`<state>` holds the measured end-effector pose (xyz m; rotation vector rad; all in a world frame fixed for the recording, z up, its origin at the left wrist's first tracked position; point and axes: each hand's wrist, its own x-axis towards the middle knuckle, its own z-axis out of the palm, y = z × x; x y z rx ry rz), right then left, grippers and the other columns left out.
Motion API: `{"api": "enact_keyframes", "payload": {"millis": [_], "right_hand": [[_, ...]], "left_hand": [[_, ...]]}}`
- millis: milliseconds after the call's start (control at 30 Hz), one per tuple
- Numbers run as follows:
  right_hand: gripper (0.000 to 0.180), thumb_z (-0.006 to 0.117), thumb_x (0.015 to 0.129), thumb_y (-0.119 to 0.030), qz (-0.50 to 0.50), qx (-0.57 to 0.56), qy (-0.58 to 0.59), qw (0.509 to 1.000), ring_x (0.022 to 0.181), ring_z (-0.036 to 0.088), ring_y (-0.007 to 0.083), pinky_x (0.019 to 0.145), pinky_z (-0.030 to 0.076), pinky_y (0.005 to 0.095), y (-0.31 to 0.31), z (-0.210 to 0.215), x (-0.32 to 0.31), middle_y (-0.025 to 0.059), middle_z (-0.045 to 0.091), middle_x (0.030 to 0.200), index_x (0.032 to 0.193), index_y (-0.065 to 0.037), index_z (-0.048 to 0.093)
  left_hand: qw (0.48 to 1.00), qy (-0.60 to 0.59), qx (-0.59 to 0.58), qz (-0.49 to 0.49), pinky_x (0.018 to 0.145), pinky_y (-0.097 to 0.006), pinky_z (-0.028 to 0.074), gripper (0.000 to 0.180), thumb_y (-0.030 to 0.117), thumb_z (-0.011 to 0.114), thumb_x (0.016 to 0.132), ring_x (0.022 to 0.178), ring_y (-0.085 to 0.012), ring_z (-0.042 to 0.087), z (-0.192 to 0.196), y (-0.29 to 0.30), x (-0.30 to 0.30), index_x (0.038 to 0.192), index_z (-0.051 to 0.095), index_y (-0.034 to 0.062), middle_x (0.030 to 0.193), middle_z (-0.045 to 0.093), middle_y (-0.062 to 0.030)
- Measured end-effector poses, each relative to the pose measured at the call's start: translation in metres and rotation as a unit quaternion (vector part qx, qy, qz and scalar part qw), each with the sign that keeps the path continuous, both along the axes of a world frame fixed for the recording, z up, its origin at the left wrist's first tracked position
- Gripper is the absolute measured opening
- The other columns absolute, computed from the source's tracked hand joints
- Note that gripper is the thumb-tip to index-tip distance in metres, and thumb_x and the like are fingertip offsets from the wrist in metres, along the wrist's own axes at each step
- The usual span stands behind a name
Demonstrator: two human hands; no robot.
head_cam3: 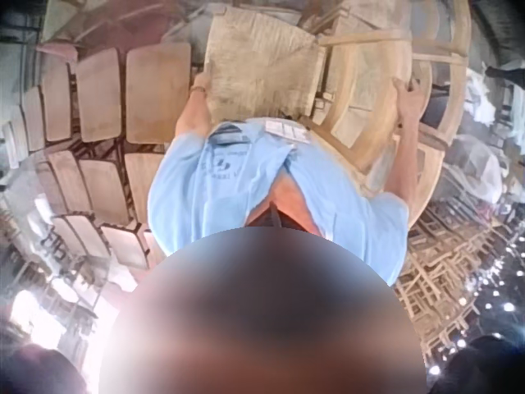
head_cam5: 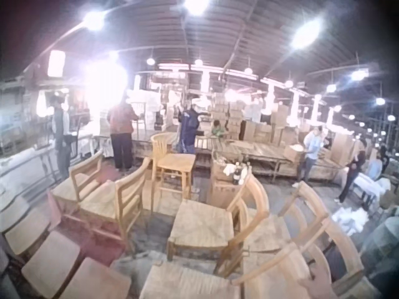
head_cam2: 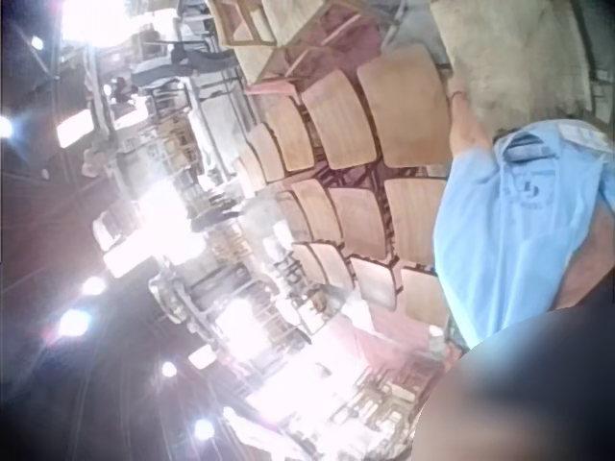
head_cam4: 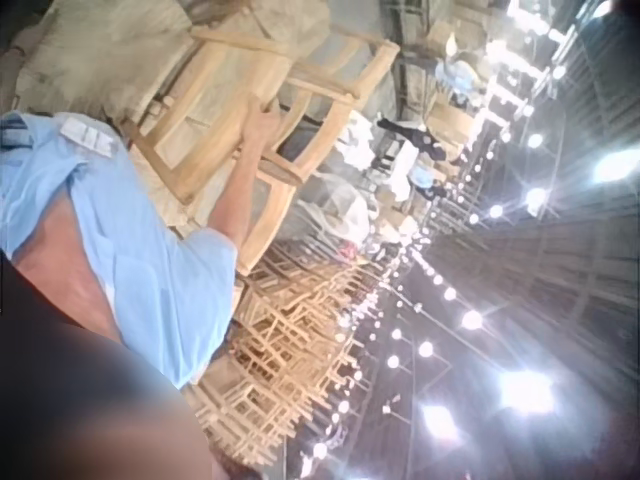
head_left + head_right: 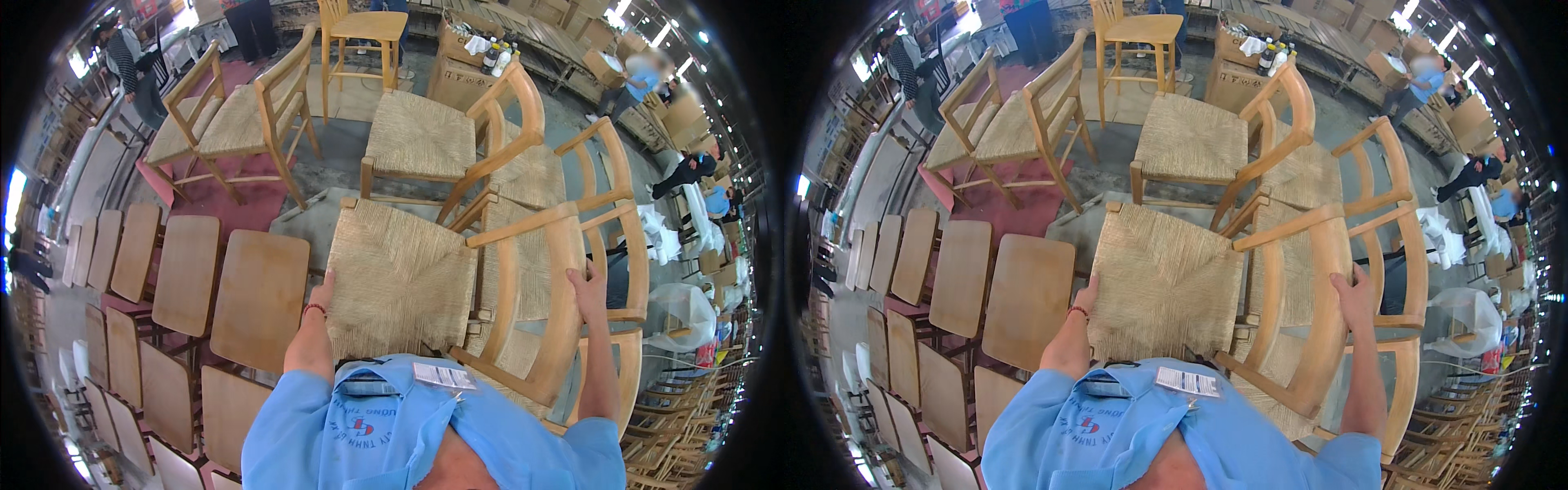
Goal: The person wipes wooden chair legs with a white cloth and uses a red orbital sander on the chair frame. They move chairs around the workshop floor, lift and reposition them, and continue sanding and wiping different chairs.
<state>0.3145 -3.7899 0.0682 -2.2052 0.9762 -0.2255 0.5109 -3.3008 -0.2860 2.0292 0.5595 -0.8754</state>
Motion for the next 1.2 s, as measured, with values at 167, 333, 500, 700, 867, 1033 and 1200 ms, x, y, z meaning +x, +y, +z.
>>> {"api": "enact_keyframes", "payload": {"millis": [167,333,500,700,867,1033,1200], "right_hand": [[0.041,0.066,0.083,-0.019,-0.015,0.011,-0.003,1.000,0.087,0.063,0.0193,0.077,0.050,0.0338,-0.032,-0.010,0.047,0.0124,0.067,0.099,0.117,0.002,0.061],[0.041,0.065,0.084,-0.019,-0.002,-0.001,0.012,1.000,0.086,0.063,0.0191,0.077,0.049,0.0334,-0.050,-0.024,0.087,0.0126,0.067,0.100,0.119,0.002,0.061],[0.042,0.065,0.084,-0.020,-0.023,0.001,0.026,0.999,0.086,0.062,0.0193,0.078,0.049,0.0329,-0.049,-0.037,0.138,0.0131,0.068,0.099,0.120,0.003,0.061],[0.043,0.064,0.086,-0.019,-0.039,-0.010,0.113,0.993,0.088,0.062,0.0182,0.079,0.049,0.0321,-0.063,-0.059,0.199,0.0115,0.067,0.102,0.122,0.003,0.059],[0.046,0.065,0.085,-0.018,-0.068,0.041,0.046,0.996,0.091,0.061,0.0172,0.081,0.048,0.0306,-0.079,-0.081,0.212,0.0106,0.067,0.104,0.125,0.004,0.058],[0.047,0.066,0.085,-0.017,-0.064,0.020,0.066,0.996,0.095,0.060,0.0173,0.084,0.047,0.0304,-0.083,-0.084,0.210,0.0115,0.067,0.109,0.126,0.004,0.057],[0.047,0.066,0.083,-0.018,-0.071,0.000,0.073,0.995,0.096,0.061,0.0170,0.085,0.048,0.0313,-0.095,-0.082,0.223,0.0132,0.067,0.109,0.125,0.004,0.058]], "left_hand": [[0.998,0.001,-0.034,0.048,0.109,-0.038,0.033,0.109,0.079,0.044,0.082,0.134,-0.0381,0.043,-0.017,-0.028,0.051,0.127,0.047,-0.0204,0.134,0.049,-0.0332],[0.996,-0.009,-0.063,0.058,0.110,-0.038,0.032,0.106,0.077,0.045,0.082,0.134,-0.0380,0.043,-0.057,-0.055,0.086,0.126,0.049,-0.0192,0.135,0.049,-0.0327],[0.999,0.017,-0.004,0.028,0.110,-0.038,0.033,0.102,0.076,0.046,0.082,0.132,-0.0385,0.044,-0.056,-0.077,0.141,0.125,0.052,-0.0167,0.134,0.050,-0.0331],[0.999,0.037,0.002,0.024,0.107,-0.039,0.036,0.096,0.072,0.047,0.084,0.128,-0.0401,0.048,-0.059,-0.090,0.185,0.124,0.055,-0.0145,0.129,0.054,-0.0324],[0.999,0.019,0.000,0.032,0.105,-0.041,0.038,0.089,0.070,0.046,0.086,0.126,-0.0409,0.050,-0.090,-0.097,0.196,0.122,0.059,-0.0104,0.126,0.056,-0.0315],[0.998,0.047,0.010,0.036,0.103,-0.042,0.039,0.086,0.067,0.044,0.089,0.123,-0.0418,0.052,-0.094,-0.097,0.196,0.121,0.059,-0.0104,0.123,0.059,-0.0308],[0.999,0.012,0.014,0.037,0.102,-0.040,0.040,0.090,0.067,0.043,0.091,0.121,-0.0389,0.055,-0.106,-0.104,0.192,0.116,0.057,-0.0181,0.120,0.061,-0.0309]]}}
